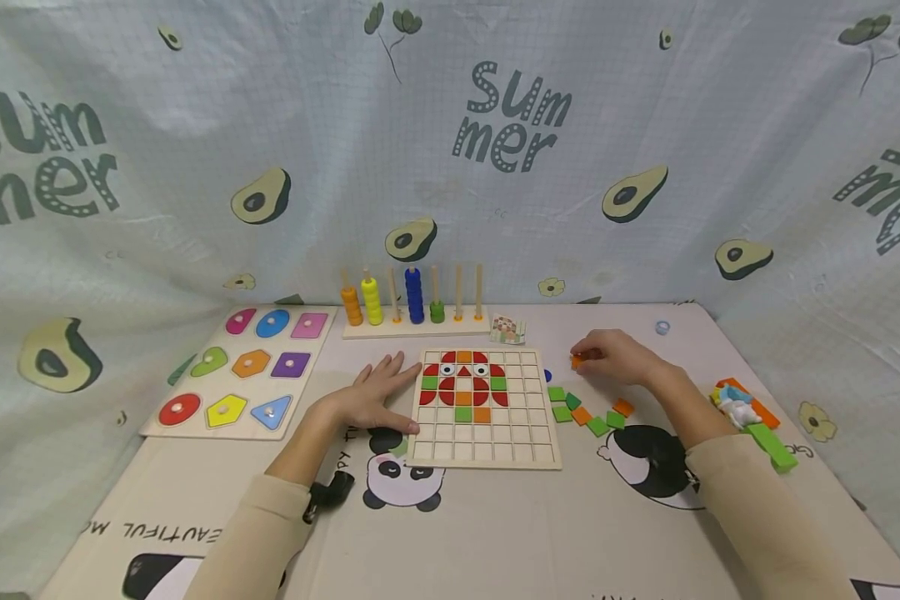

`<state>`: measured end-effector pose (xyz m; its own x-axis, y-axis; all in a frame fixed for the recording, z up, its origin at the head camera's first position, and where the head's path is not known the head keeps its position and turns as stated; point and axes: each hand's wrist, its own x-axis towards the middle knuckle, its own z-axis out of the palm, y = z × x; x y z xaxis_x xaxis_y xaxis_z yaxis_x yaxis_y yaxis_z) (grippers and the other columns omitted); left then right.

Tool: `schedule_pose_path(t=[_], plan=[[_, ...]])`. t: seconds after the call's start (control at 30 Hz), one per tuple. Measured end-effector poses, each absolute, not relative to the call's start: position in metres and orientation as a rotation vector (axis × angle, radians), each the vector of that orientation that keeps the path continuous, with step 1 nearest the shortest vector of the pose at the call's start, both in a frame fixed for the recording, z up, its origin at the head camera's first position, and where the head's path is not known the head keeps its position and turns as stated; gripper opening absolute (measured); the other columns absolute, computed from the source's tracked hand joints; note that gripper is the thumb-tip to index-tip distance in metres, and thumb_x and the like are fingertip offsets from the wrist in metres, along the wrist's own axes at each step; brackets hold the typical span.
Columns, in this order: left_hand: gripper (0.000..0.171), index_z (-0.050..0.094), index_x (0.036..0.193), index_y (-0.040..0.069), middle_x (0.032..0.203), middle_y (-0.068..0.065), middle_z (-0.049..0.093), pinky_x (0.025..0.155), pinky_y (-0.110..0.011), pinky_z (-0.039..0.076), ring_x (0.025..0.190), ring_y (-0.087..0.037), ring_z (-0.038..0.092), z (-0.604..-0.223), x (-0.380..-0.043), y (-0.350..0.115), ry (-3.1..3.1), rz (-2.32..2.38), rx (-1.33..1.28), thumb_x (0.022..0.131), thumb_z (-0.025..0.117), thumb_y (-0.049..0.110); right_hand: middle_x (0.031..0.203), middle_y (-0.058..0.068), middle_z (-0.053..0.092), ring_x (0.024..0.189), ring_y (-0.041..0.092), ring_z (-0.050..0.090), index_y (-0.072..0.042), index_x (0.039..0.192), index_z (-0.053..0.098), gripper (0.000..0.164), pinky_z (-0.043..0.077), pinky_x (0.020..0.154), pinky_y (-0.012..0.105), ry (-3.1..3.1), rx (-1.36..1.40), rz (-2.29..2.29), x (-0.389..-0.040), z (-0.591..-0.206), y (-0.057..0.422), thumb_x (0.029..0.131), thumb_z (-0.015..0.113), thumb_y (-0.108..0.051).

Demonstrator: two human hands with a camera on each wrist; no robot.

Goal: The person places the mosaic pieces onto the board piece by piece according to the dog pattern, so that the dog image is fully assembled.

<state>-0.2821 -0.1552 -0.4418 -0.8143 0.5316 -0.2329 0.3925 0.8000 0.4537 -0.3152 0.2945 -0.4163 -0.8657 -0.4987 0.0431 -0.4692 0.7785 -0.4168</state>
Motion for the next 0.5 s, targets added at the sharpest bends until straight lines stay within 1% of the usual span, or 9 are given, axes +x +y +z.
schedule_pose_path(t=[0.17,0.3,0.4,0.5], plan=[[0.108,0.015,0.155,0.029,0.162,-0.008,-0.002,0.117,-0.053,-0.005,0.147,-0.03,-0.009,-0.443,-0.283,-0.156,2.649,0.543,0.705,0.071,0.068,0.07,0.097,0.0,0.067,0.084,0.012,0.06,-0.005,0.111,0.072,0.027,0.054,0.076,0.031,2.828,-0.949,-0.751,-0.312,-0.406,0.276,0.085,0.073,-0.014],[0.108,0.016,0.155,0.029,0.162,-0.008,-0.002,0.117,-0.053,-0.006,0.147,-0.03,-0.009,-0.444,-0.284,-0.156,2.641,0.557,0.698,0.07,0.069,0.07,0.096,-0.004,0.067,0.082,0.008,0.062,-0.007,0.108,0.073,0.024,0.055,0.077,0.027,2.729,-1.03,-0.827,-0.305,-0.401,0.255,0.086,0.072,-0.015],[0.108,0.016,0.155,0.029,0.162,-0.008,-0.002,0.116,-0.054,-0.006,0.147,-0.03,-0.01,-0.444,-0.284,-0.155,2.636,0.561,0.694,0.07,0.069,0.069,0.096,-0.004,0.069,0.081,0.007,0.064,-0.009,0.104,0.074,0.019,0.056,0.077,0.027,2.642,-1.119,-0.87,-0.297,-0.401,0.237,0.086,0.072,-0.014],[0.108,0.015,0.155,0.029,0.162,-0.009,-0.002,0.116,-0.054,-0.006,0.147,-0.03,-0.009,-0.444,-0.283,-0.155,2.637,0.554,0.699,0.07,0.069,0.069,0.096,-0.005,0.07,0.08,0.005,0.064,-0.013,0.099,0.075,0.013,0.056,0.074,0.026,2.572,-1.216,-0.842,-0.287,-0.401,0.218,0.086,0.073,-0.016]])
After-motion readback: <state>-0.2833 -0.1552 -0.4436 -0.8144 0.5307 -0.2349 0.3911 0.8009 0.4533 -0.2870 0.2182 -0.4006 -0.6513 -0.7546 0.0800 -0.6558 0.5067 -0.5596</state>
